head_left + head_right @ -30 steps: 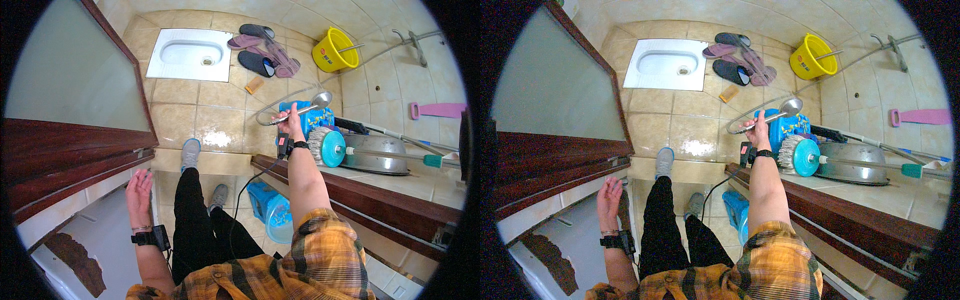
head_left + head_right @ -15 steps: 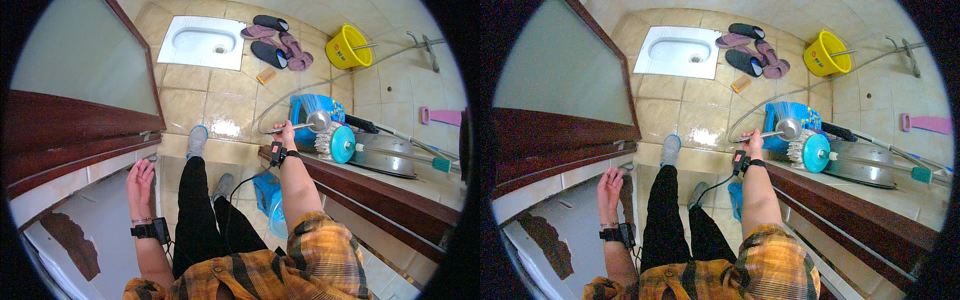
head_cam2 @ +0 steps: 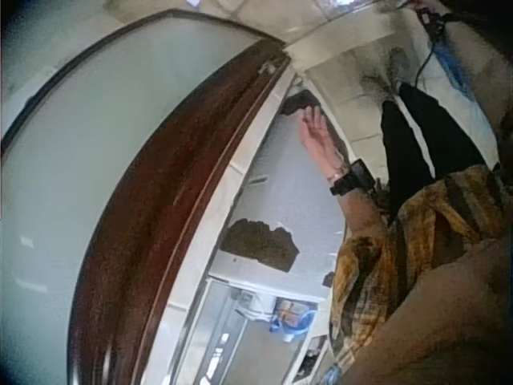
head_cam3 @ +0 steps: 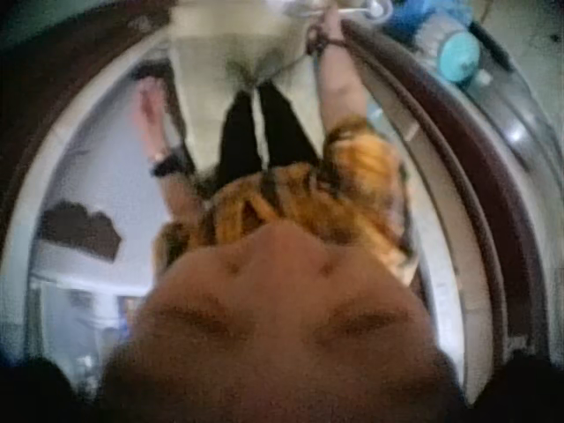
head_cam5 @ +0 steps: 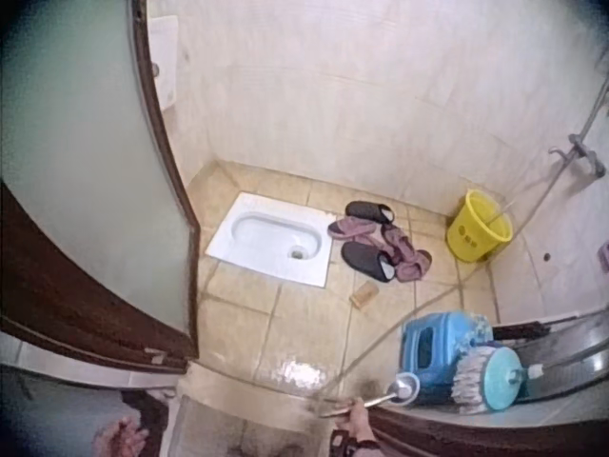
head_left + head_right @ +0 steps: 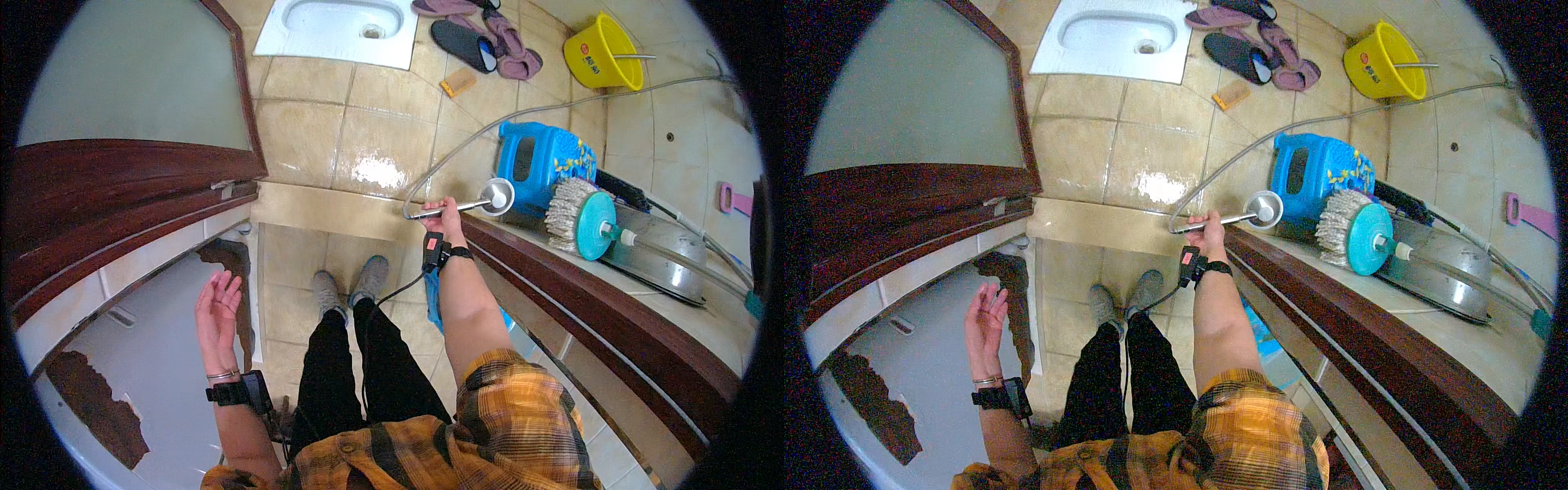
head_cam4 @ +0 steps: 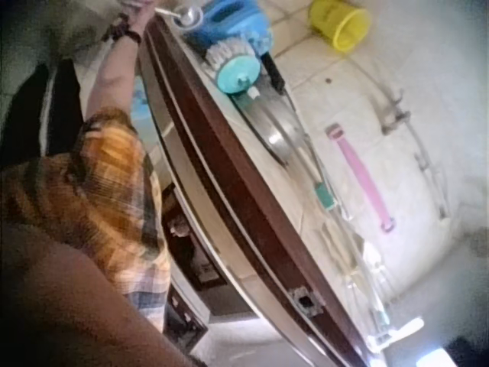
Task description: The person scrubs several pairs of slippers on the bathroom floor using a yellow sponge, then rinses them with water from a ladle. The person handles purple and dark-colored slippers one at a time, turning them over to clean different sides.
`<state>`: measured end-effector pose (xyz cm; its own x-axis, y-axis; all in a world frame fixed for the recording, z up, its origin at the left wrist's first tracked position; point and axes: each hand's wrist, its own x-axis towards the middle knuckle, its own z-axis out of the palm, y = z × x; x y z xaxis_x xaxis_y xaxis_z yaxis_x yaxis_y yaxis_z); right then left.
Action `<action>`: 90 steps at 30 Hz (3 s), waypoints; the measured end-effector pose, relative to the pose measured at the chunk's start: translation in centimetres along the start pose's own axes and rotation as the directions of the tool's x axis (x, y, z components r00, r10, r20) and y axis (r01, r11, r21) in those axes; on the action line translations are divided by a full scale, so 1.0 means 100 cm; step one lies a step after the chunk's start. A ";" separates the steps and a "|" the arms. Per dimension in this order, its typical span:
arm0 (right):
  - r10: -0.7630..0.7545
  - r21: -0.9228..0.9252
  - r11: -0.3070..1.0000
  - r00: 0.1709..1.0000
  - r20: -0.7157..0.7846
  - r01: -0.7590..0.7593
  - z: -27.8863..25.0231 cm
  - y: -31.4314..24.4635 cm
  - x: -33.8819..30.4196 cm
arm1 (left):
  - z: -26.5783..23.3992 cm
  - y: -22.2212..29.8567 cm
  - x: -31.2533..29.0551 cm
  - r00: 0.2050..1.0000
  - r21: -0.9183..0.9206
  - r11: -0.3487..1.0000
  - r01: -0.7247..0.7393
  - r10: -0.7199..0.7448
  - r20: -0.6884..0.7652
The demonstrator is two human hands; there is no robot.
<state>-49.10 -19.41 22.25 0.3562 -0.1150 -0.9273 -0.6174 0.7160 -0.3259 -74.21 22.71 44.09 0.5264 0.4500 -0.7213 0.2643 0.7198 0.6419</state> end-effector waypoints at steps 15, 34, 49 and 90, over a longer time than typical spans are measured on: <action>0.196 -0.132 0.975 0.969 0.153 -0.177 0.004 0.065 0.001 | -0.035 -0.030 0.009 0.997 -0.013 0.997 0.073 -0.073 0.018; -0.056 -0.878 -0.327 0.921 0.386 0.348 0.072 0.020 -0.030 | -0.064 -0.032 -0.010 0.999 -0.030 0.999 0.033 -0.033 0.021; 0.135 -0.291 -0.870 0.760 0.636 0.398 0.163 0.054 -0.084 | -0.039 -0.035 -0.028 1.000 -0.075 0.997 0.017 -0.018 -0.011; 0.025 -0.117 -0.955 0.467 0.884 0.274 0.407 -0.063 -0.116 | 0.228 0.144 0.073 0.955 0.013 0.999 0.045 -0.047 0.292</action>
<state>-20.75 5.43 42.57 0.7707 0.5733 -0.2782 0.6048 -0.7956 0.0360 -48.13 24.25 53.99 0.7261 0.2419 -0.6436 0.2984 0.7325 0.6119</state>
